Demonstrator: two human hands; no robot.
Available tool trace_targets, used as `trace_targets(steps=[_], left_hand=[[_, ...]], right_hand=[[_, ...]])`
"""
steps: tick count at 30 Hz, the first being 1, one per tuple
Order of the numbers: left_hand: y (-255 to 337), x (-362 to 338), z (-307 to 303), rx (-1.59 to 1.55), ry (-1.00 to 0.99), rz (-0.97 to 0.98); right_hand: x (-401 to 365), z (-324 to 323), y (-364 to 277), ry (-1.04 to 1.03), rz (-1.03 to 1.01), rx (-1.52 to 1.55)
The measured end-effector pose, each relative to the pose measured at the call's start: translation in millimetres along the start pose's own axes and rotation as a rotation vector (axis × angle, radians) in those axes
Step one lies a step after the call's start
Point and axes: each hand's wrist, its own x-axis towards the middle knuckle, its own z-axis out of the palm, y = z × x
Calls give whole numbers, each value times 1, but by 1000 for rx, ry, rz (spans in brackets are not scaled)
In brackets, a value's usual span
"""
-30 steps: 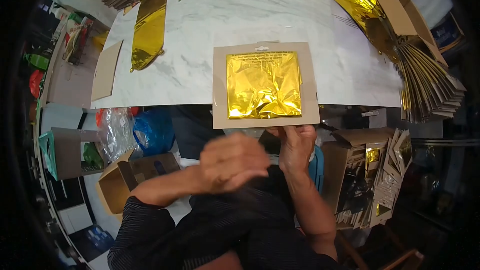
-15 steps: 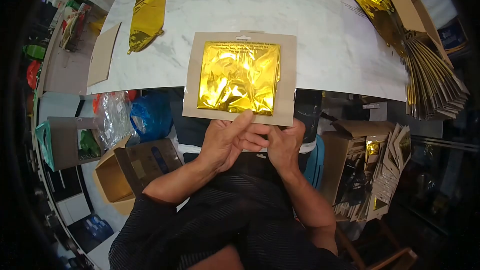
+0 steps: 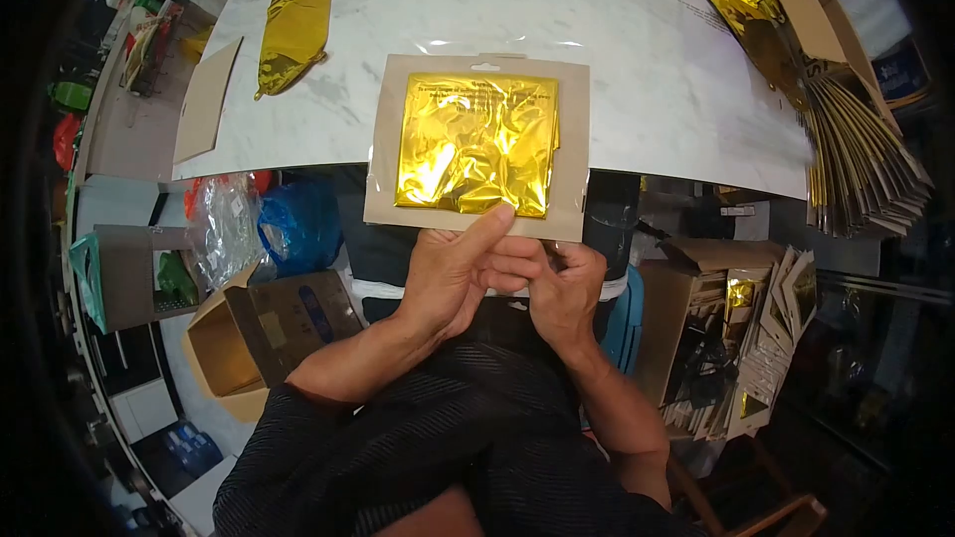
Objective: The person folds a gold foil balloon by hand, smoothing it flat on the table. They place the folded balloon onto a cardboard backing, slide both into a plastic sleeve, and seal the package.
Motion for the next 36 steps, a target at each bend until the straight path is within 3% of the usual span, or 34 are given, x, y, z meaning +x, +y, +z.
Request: trace_targets(steps=[4, 9, 12, 15, 18, 21, 22, 24, 28, 34, 36], left_hand=[[-1, 0, 2, -2, 4, 1], [-2, 0, 4, -3, -22, 23], [-2, -1, 6, -33, -17, -10], [1, -7, -3, -59, -52, -98], [4, -15, -40, 136, -149, -168], [2, -10, -77, 188, -241, 29], [-5, -12, -79, 186, -236, 29], [7, -24, -45, 143, 97, 253], [11, -20, -64, 160, 15, 248], [8, -17, -58, 117, 111, 230], [8, -17, -58, 118, 118, 227]], right_hand=[[-2, -3, 2, -3, -8, 25], [-6, -5, -9, -17, -186, -184], [-4, -7, -4, 27, -200, -90], [0, -13, -3, 75, -65, -3], [0, -8, -16, 91, 28, 61], [2, -4, -14, 76, 23, 105], [2, -4, -13, 52, 19, 104], [2, -3, -11, 35, 33, 99], [3, -5, -14, -38, 41, 54], [-2, -2, -16, -204, -104, 42], [-3, 0, -15, -157, -90, 48]])
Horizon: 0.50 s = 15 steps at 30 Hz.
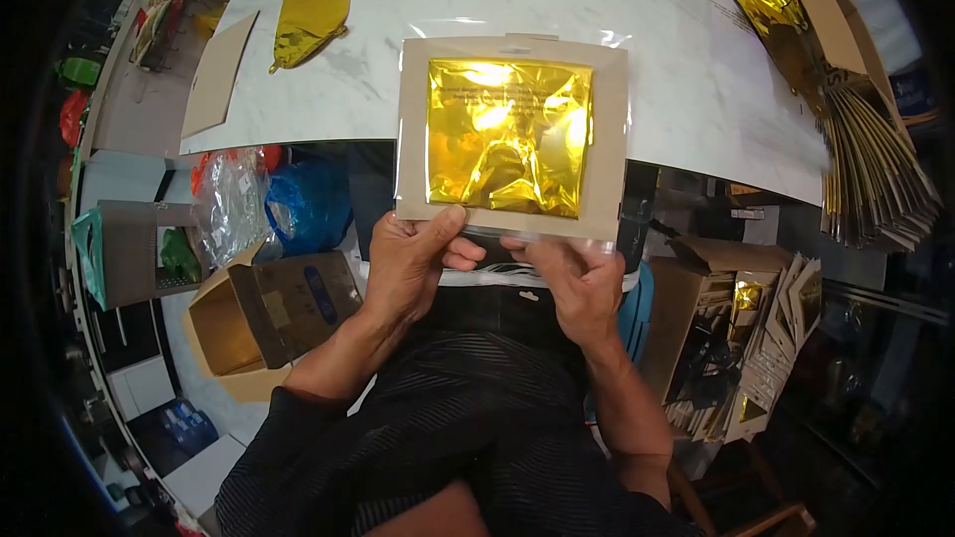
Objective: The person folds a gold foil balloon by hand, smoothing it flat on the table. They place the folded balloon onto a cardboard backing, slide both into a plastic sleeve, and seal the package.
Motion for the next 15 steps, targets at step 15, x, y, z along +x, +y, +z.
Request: trace_targets(steps=[15], left_hand=[[10, 1, 1, 63, -116, -76]], right_hand=[[1, 0, 4, 148, 81, 77]])
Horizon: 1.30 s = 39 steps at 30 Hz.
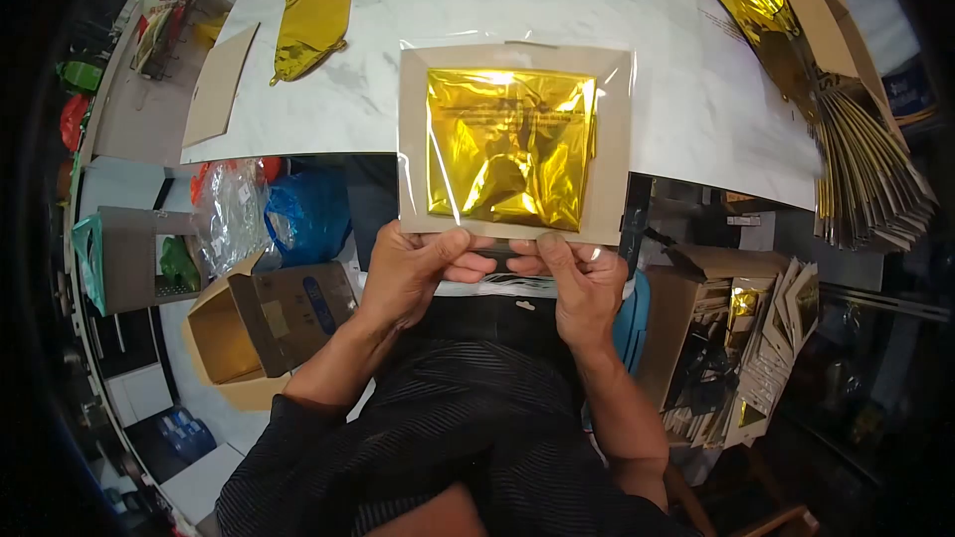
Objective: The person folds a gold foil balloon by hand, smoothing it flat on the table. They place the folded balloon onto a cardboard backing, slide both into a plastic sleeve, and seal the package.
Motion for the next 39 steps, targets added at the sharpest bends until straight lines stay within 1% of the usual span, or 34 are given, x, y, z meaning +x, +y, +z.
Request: trace_targets(steps=[2, 6, 8, 12, 14, 17, 20, 24, 26, 27, 29, 31, 33, 35, 37, 39], left_hand=[[3, -2, 2, 33, -34, 21], [3, -2, -2, 77, -44, -7], [0, -2, -3, 38, -34, -45], [-4, -4, -1, 7, -61, -41], [-3, -4, 2, -38, -73, -42], [-4, -2, 2, -3, -66, -9], [0, -3, 2, 23, -78, -40], [1, -1, 0, 30, -112, -49], [15, -2, 0, 168, -172, -222], [26, -3, -7, 168, -167, -216], [57, -2, -32, 599, -506, -411], [109, -2, -37, 952, -517, -270], [142, 10, -31, 1159, -202, -62], [160, 32, -15, 1447, -22, 558], [163, 69, 4, 1376, -73, 827], [159, 107, 19, 1479, -168, 840]], right_hand=[[2, -1, 1, 55, 39, 94], [2, -2, 3, 54, 54, 124], [1, -2, 5, 60, 56, 101], [0, -4, 7, 63, 40, 125], [0, -5, 9, 44, 47, 194], [1, -3, 7, -2, 22, 179], [2, 5, 0, -25, 43, 227], [2, 1, 11, -62, 23, 238], [2, -4, 14, -48, 59, 313], [3, -5, 12, -56, 57, 315], [4, -9, 8, -56, 57, 333], [6, -16, 10, -57, 56, 326], [8, -18, 10, -76, 41, 247], [9, -15, 10, -72, 45, 233], [9, -11, 9, -47, 65, 233], [8, -10, 9, -41, 66, 217]])
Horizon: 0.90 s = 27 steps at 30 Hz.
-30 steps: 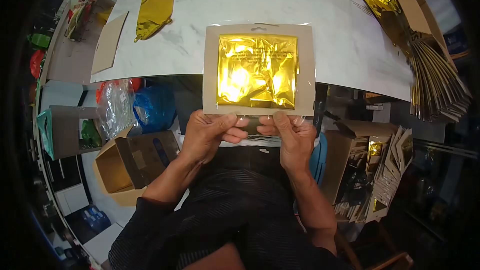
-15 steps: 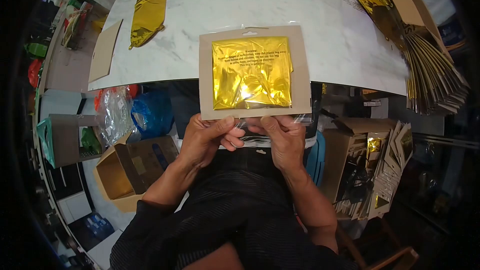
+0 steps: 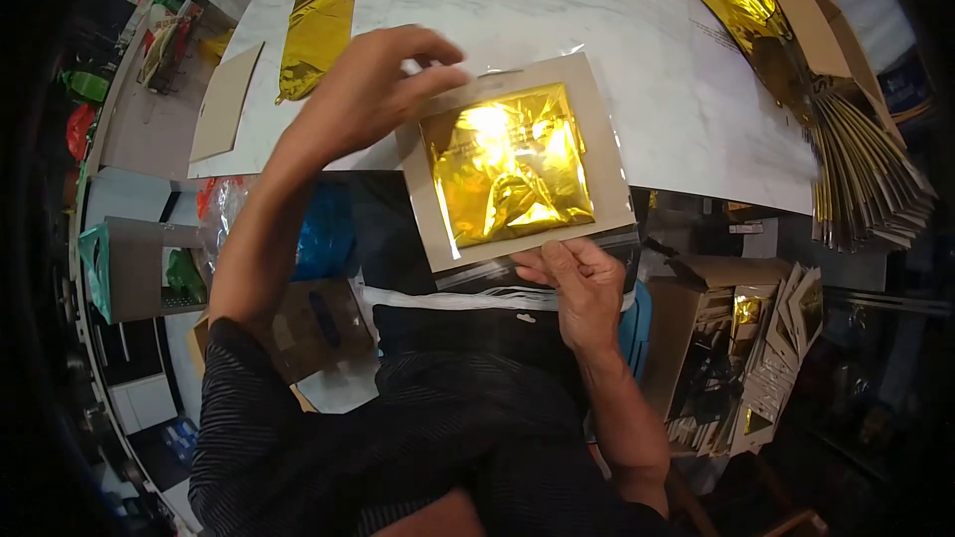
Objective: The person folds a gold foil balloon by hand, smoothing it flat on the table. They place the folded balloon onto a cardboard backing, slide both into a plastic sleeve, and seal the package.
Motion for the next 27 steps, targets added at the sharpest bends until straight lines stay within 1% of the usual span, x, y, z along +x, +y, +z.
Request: trace_targets(steps=[1, 3, 4, 6, 7, 9, 10, 12, 13, 15, 22, 24, 25, 27], left_hand=[[-2, 16, 9, -3, 2, 4], [-4, 43, 22, -50, -171, -63], [-5, 51, 23, -52, -176, -57], [-3, 66, 21, -198, -343, -91], [-6, 70, 22, -197, -349, -88], [-13, 75, 24, -404, -423, -185], [-17, 76, 27, -402, -425, -189], [-24, 78, 32, -668, -468, -297], [-28, 78, 33, -669, -471, -301], [-30, 80, 30, -782, -522, -302], [-33, 72, 24, -708, -533, -227], [-32, 70, 24, -506, -497, -135], [-30, 68, 24, -507, -496, -136], [-26, 66, 22, -612, -421, -264]], right_hand=[[0, 0, 0, 10, 4, -9], [0, 1, -4, 14, -1, -25], [1, 2, -7, 16, -2, -37], [1, 0, -9, 25, -4, -37], [1, -1, -9, 31, 0, -38], [2, -8, -5, 33, 23, -6], [4, -9, -6, 33, 26, -3], [5, -9, -9, 27, 44, 12], [6, -10, -8, 26, 49, 15], [7, -11, -8, 26, 49, 21], [7, -8, -12, 30, 59, 62], [8, -8, -11, 27, 60, 69], [8, -8, -10, 23, 58, 76], [8, -8, -9, 29, 56, 68]])
